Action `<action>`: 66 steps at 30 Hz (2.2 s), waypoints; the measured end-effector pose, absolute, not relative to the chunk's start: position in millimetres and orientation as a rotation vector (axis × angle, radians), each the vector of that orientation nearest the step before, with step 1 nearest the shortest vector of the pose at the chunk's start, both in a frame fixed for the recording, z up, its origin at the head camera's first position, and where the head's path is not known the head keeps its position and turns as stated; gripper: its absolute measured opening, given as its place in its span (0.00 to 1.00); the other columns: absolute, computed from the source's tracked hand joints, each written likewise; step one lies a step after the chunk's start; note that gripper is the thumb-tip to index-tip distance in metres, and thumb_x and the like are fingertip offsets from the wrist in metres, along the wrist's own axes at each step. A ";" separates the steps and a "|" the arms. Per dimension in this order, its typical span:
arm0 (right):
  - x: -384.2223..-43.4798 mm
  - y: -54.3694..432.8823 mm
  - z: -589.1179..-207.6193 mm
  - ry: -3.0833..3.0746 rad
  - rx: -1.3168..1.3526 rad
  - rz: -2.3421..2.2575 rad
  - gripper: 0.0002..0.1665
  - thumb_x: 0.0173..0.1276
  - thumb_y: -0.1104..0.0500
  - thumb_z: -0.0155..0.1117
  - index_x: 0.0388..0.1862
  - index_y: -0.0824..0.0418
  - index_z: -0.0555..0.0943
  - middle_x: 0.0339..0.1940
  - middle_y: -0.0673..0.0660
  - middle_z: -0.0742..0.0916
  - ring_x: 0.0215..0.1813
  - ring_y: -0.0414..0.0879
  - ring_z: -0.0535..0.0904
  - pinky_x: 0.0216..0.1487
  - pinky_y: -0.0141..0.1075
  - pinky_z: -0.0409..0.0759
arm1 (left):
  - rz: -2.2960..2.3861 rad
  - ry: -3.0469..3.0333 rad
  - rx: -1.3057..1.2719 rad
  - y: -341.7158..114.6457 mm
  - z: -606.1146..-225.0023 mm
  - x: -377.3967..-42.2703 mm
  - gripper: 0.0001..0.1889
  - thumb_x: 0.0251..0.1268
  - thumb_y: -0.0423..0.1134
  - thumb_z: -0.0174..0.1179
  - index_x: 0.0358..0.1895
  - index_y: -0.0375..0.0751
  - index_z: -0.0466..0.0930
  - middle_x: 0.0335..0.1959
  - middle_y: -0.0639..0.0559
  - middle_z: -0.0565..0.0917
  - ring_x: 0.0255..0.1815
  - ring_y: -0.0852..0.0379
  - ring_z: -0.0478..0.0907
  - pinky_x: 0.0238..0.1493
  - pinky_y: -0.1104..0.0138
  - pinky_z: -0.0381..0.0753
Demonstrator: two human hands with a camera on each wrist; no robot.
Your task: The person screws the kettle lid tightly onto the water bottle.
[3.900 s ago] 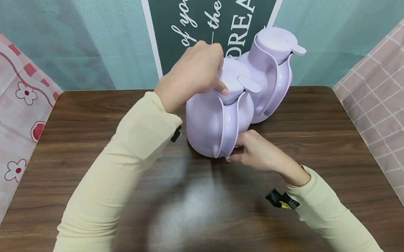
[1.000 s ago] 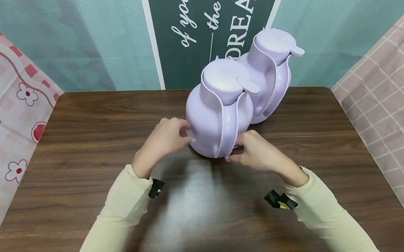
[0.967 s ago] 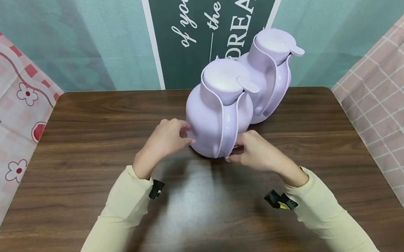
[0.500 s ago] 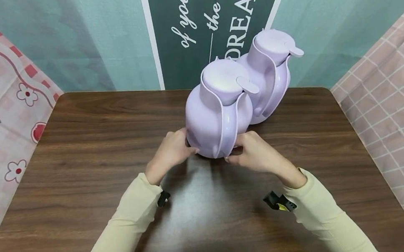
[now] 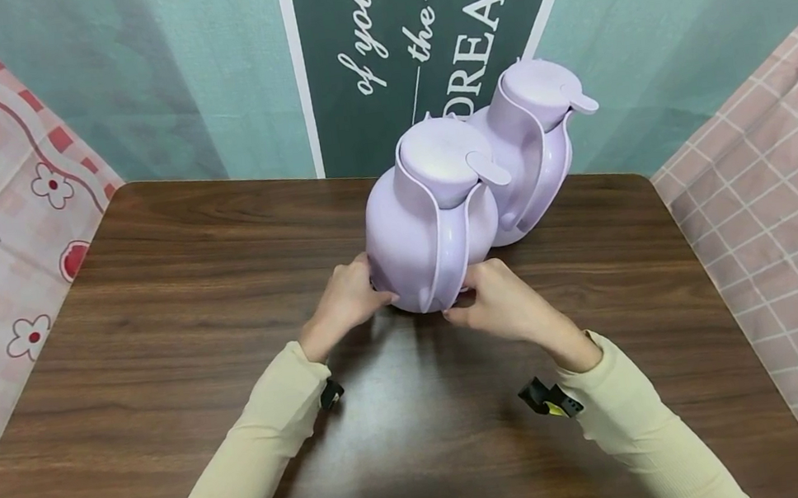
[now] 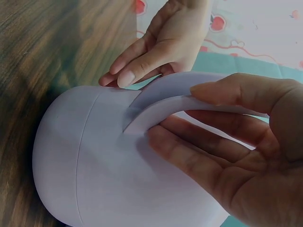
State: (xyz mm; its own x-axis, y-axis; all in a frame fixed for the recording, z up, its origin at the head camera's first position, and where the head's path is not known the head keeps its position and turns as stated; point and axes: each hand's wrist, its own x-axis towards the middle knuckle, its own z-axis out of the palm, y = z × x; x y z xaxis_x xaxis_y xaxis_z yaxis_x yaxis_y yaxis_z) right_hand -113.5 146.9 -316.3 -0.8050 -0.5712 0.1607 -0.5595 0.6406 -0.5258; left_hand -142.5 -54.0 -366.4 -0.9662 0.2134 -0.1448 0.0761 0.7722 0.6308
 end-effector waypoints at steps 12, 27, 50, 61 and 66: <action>-114.8 145.1 -315.2 2.812 -0.974 -0.880 0.08 0.43 0.67 0.70 0.25 0.62 0.80 0.24 0.51 0.83 0.30 0.46 0.77 0.35 0.40 0.75 | 0.973 2.754 0.207 -54.5 -367.4 -144.5 0.30 0.47 0.43 0.70 0.50 0.28 0.70 0.34 0.41 0.80 0.39 0.46 0.77 0.40 0.58 0.74; -114.5 144.9 -311.8 2.768 -1.014 -0.903 0.08 0.46 0.70 0.68 0.27 0.63 0.80 0.26 0.51 0.82 0.32 0.46 0.76 0.37 0.41 0.74 | 0.985 2.758 0.195 -52.9 -369.7 -143.3 0.29 0.48 0.43 0.70 0.49 0.28 0.70 0.32 0.39 0.80 0.38 0.45 0.77 0.39 0.57 0.75; -114.7 143.3 -307.5 2.735 -0.994 -0.894 0.08 0.46 0.70 0.68 0.27 0.63 0.81 0.26 0.51 0.83 0.33 0.46 0.76 0.40 0.41 0.74 | 1.001 2.765 0.154 -48.1 -368.5 -140.2 0.30 0.47 0.42 0.70 0.50 0.26 0.70 0.40 0.34 0.80 0.43 0.43 0.78 0.41 0.56 0.76; -115.0 143.1 -307.8 2.723 -1.001 -0.892 0.08 0.45 0.70 0.68 0.27 0.64 0.81 0.25 0.51 0.83 0.32 0.45 0.76 0.39 0.41 0.74 | 0.969 2.789 0.153 -46.7 -370.0 -140.0 0.31 0.48 0.43 0.70 0.50 0.24 0.70 0.38 0.32 0.80 0.41 0.42 0.78 0.40 0.56 0.77; -115.7 143.0 -307.6 2.722 -0.994 -0.887 0.08 0.46 0.70 0.68 0.27 0.64 0.81 0.26 0.51 0.83 0.34 0.46 0.77 0.40 0.41 0.74 | 0.987 2.810 0.172 -46.9 -371.7 -139.7 0.30 0.47 0.42 0.70 0.48 0.24 0.71 0.36 0.33 0.80 0.40 0.42 0.79 0.39 0.55 0.77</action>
State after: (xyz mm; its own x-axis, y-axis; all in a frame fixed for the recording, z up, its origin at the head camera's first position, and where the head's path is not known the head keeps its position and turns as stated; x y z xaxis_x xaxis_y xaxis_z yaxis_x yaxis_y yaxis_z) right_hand -115.7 143.0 -307.6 -0.7796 -0.6195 0.0920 -0.5547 0.6148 -0.5606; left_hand -139.7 -46.9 -371.7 -0.9808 0.1602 -0.1112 0.0555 0.7759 0.6284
